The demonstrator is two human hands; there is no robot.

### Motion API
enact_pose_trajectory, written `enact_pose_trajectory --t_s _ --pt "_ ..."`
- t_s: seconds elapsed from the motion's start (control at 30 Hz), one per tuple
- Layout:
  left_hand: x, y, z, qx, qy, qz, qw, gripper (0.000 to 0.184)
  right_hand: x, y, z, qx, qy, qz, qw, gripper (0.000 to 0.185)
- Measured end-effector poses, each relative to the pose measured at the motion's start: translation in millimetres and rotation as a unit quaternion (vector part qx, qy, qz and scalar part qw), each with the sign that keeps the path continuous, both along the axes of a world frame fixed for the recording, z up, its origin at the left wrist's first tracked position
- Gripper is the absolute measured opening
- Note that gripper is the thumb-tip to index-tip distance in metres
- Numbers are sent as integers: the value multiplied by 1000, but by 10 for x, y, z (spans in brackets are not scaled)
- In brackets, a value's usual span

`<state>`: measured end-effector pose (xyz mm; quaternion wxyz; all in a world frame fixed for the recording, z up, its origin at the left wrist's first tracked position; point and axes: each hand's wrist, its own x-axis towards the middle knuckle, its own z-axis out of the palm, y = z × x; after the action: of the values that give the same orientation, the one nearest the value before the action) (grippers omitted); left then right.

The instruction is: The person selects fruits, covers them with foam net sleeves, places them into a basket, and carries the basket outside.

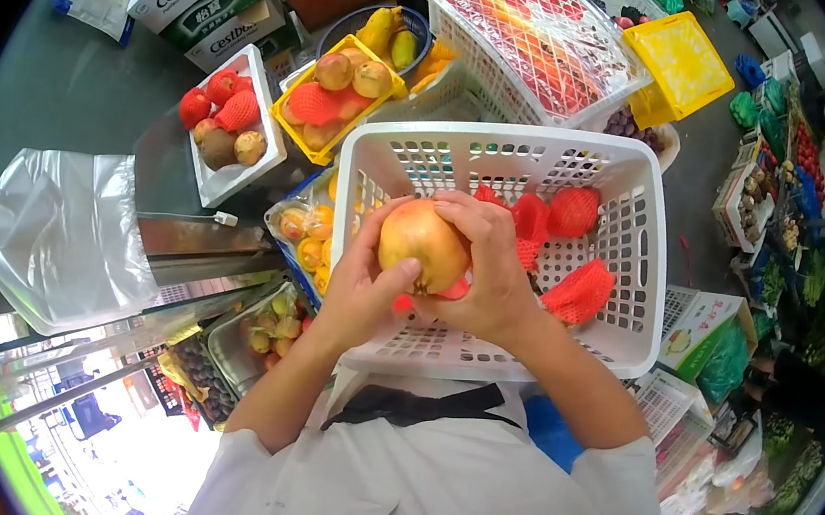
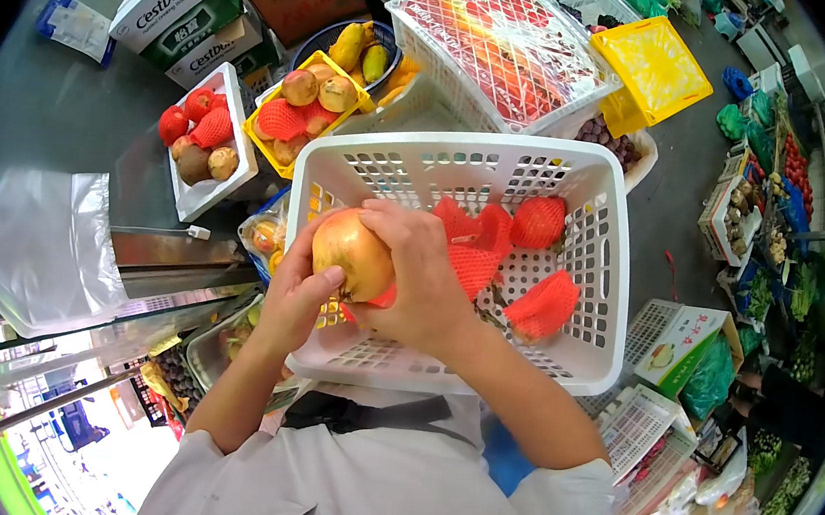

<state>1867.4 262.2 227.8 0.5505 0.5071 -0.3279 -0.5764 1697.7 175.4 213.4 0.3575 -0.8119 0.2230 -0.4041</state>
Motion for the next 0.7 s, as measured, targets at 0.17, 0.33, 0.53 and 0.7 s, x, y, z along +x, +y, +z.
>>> enact_pose_trajectory --t_s 0.17,0.33,0.53,0.7 --pt "57 3 -100 25 22 1 999 71 12 -13 13 -2 14 10 1000 93" --pt "100 -31 -145 16 22 7 1000 67 33 8 4 3 32 12 999 93" --pt "214 -35 -248 22 18 -41 999 69 52 -37 -32 -32 63 17 997 94" --pt "366 -59 -296 55 45 -41 997 67 127 -43 5 -40 94 39 994 97"
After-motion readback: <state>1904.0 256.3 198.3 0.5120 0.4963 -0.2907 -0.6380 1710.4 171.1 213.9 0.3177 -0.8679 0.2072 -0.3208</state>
